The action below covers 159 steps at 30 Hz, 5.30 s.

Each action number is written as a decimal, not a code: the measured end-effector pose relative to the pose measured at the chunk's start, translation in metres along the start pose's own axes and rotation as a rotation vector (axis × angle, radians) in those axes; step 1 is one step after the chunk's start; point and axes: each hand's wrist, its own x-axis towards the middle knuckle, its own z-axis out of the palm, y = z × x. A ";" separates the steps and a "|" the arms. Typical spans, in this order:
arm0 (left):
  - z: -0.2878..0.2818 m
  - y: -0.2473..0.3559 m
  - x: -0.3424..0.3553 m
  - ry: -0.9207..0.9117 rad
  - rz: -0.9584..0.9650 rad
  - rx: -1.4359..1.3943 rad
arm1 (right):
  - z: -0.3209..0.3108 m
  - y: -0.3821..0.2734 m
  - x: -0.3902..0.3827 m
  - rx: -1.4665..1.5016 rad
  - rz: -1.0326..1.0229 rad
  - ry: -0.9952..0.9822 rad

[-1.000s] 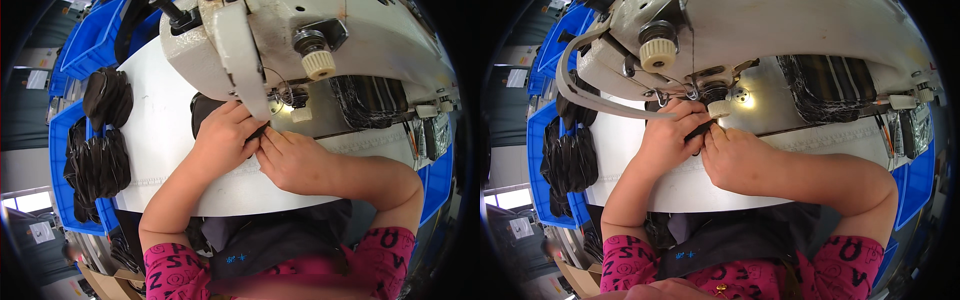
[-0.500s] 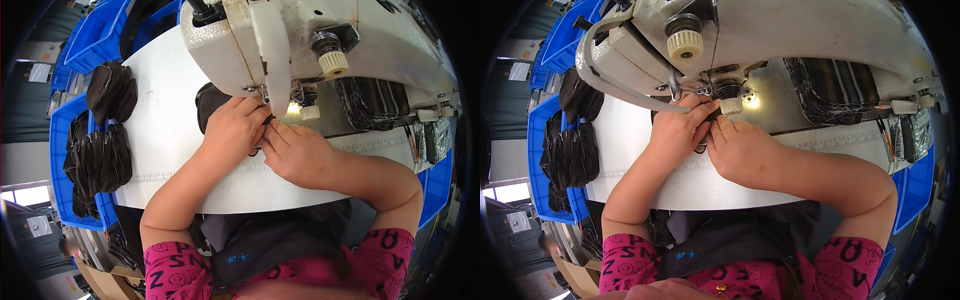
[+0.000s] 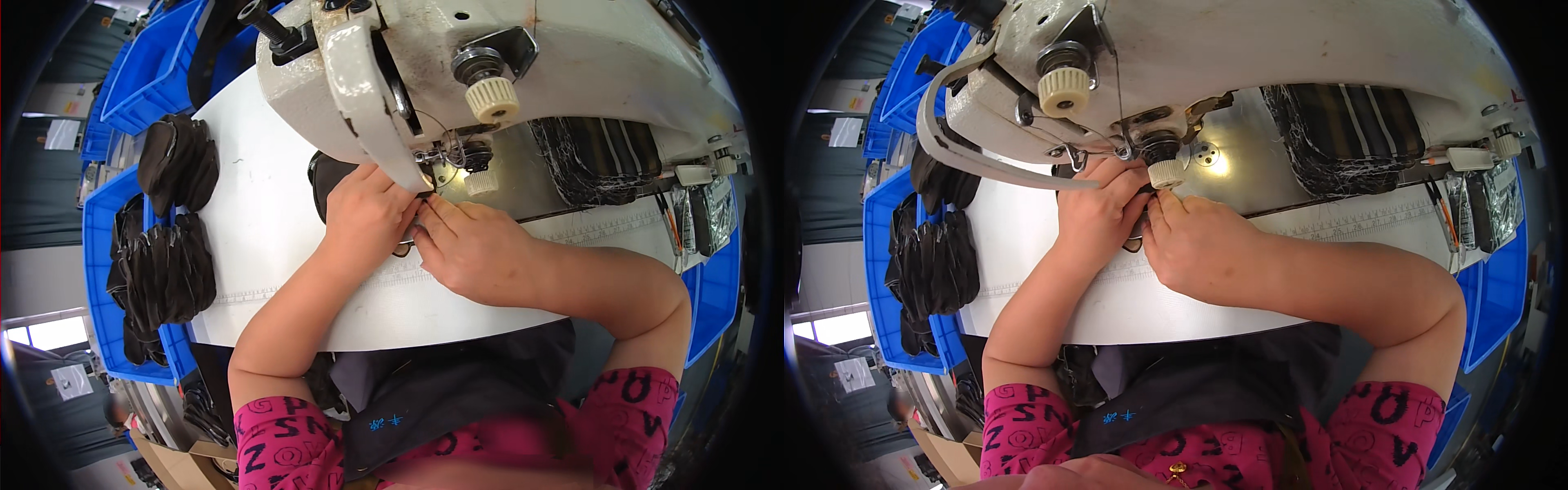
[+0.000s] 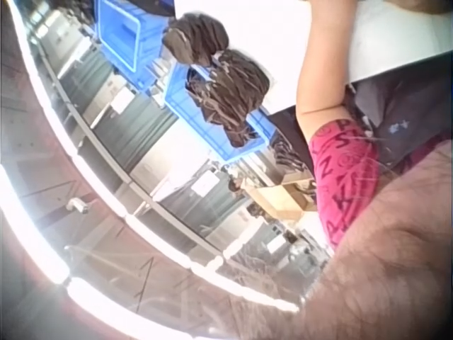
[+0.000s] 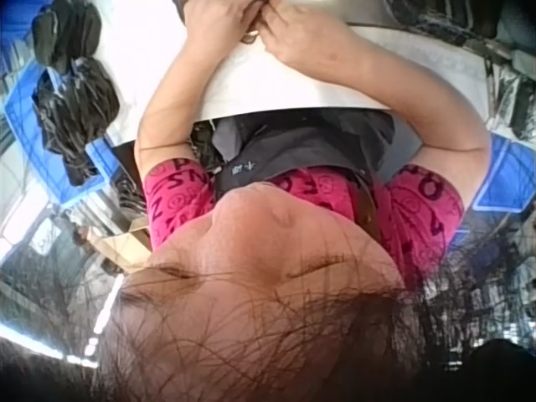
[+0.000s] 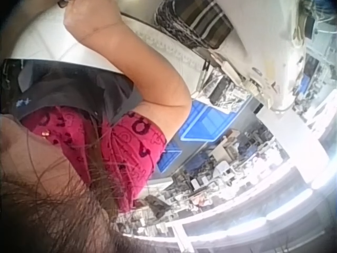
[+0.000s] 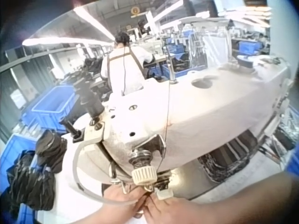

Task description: Sewing dark fabric pouches using an industrial sewing machine.

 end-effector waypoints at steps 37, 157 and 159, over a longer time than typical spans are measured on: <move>-0.019 -0.019 -0.001 -0.082 -0.200 -0.079 | 0.036 0.055 0.004 -0.049 0.204 0.202; -0.008 -0.004 0.001 -0.124 -0.490 -0.296 | 0.003 0.017 0.009 0.077 0.181 -0.050; -0.005 -0.004 0.005 -0.113 -0.397 -0.135 | 0.002 0.017 0.010 0.084 0.170 -0.027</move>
